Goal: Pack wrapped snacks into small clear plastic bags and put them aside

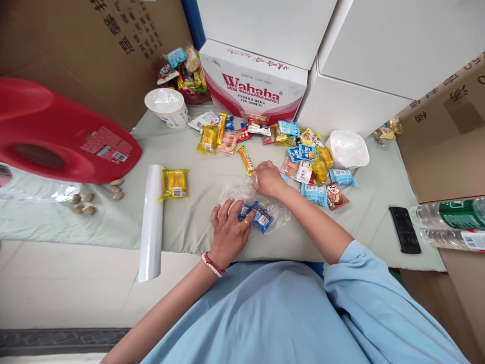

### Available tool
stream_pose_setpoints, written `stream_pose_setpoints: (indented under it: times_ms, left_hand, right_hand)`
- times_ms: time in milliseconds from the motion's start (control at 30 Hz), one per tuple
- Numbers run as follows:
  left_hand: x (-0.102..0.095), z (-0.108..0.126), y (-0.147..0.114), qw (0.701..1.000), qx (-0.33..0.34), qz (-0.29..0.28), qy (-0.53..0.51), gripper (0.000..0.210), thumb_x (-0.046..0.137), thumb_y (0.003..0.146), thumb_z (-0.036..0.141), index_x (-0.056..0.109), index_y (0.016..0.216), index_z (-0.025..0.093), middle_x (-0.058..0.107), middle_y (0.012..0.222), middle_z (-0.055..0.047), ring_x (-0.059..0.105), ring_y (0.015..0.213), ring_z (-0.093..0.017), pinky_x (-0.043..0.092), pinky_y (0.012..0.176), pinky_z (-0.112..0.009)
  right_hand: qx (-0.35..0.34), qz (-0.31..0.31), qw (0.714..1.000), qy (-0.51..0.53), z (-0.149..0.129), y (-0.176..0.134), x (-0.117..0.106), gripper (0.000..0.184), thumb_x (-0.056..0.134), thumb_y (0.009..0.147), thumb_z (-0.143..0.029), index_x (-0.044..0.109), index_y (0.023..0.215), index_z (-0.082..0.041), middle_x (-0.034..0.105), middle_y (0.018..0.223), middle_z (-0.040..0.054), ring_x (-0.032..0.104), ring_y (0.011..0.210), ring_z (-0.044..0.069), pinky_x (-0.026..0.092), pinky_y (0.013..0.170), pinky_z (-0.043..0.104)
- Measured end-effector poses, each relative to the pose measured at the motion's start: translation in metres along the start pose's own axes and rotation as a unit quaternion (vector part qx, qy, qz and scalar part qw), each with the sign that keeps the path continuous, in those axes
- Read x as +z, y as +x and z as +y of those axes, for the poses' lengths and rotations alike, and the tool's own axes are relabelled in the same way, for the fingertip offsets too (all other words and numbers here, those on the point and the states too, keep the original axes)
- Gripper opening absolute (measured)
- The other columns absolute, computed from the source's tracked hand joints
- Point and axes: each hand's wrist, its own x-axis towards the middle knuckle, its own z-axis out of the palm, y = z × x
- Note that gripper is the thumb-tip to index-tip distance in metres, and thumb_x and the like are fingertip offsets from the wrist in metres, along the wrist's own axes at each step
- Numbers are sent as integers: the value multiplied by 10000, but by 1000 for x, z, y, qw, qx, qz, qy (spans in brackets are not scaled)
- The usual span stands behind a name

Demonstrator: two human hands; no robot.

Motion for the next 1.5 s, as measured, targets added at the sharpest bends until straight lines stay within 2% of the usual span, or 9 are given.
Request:
stream_pose_setpoints:
  times_ms: [233,400,567,800,933,1067,1200,1333,1500]
  left_hand:
    - [2,0,-2,1000,-10,22,8,306,648,927,212,741,1187,342,647,1421,-112,434,1475,-351,160,1245,-671]
    - [2,0,-5,998,-15,40,40,281,678,910,214,740,1153,341,660,1406,-102,433,1480,-345,145,1251,-682]
    - [2,2,-6,997,-15,49,52,253,684,913,228,744,1135,333,661,1400,-101,439,1475,-349,167,1245,-687]
    - [0,4,-4,998,-36,38,37,212,664,924,239,751,1103,311,645,1391,-117,418,1477,-357,183,1239,-689]
    - [-5,5,-3,998,-61,31,13,203,627,942,246,756,1092,291,638,1363,-126,418,1465,-360,184,1241,-679]
    - [-9,-2,-1,996,-89,6,-23,327,613,901,210,727,1201,274,619,1359,-139,406,1469,-375,182,1246,-682]
    - [-10,-21,3,989,-131,-28,-60,561,599,764,130,667,1308,248,551,1422,-153,348,1500,-399,185,1247,-689]
    - [-7,-44,11,972,-202,-17,-122,585,560,851,250,564,1432,185,540,1380,-178,469,1384,-356,341,1207,-600]
    - [-1,-55,15,964,-214,-41,-152,281,631,868,355,745,1092,230,561,1357,-146,416,1418,-389,337,1195,-621]
  right_hand:
    - [-24,-20,997,77,10,-26,-19,192,539,959,-189,654,1110,-162,744,939,69,656,827,217,404,697,274]
    - [-16,-5,1000,-9,4,-50,-22,224,581,970,-223,665,1168,-159,750,1078,140,681,979,282,435,796,325]
    - [-26,-4,1000,5,16,-65,-16,450,667,901,-185,630,1350,-199,745,1092,123,640,1093,316,463,940,395]
    - [33,143,984,99,23,-86,-11,169,569,978,-267,712,1030,-194,731,1019,107,636,1019,278,473,938,405]
    - [90,25,976,195,16,-120,8,249,617,965,-430,692,1009,-197,715,978,75,648,793,198,473,729,316]
    - [151,-45,950,268,14,-136,35,440,704,885,-527,655,1173,-198,728,911,31,646,760,187,455,699,295]
    - [149,-42,922,356,8,-127,49,287,680,880,-349,659,1117,-189,675,771,-25,587,661,147,413,633,255]
    - [107,-19,925,363,2,-113,47,77,633,881,-204,698,918,-185,629,754,-20,538,653,128,387,634,242]
    - [64,6,964,258,-1,-105,42,172,745,862,-232,726,1024,-175,616,948,38,525,746,144,395,711,267]
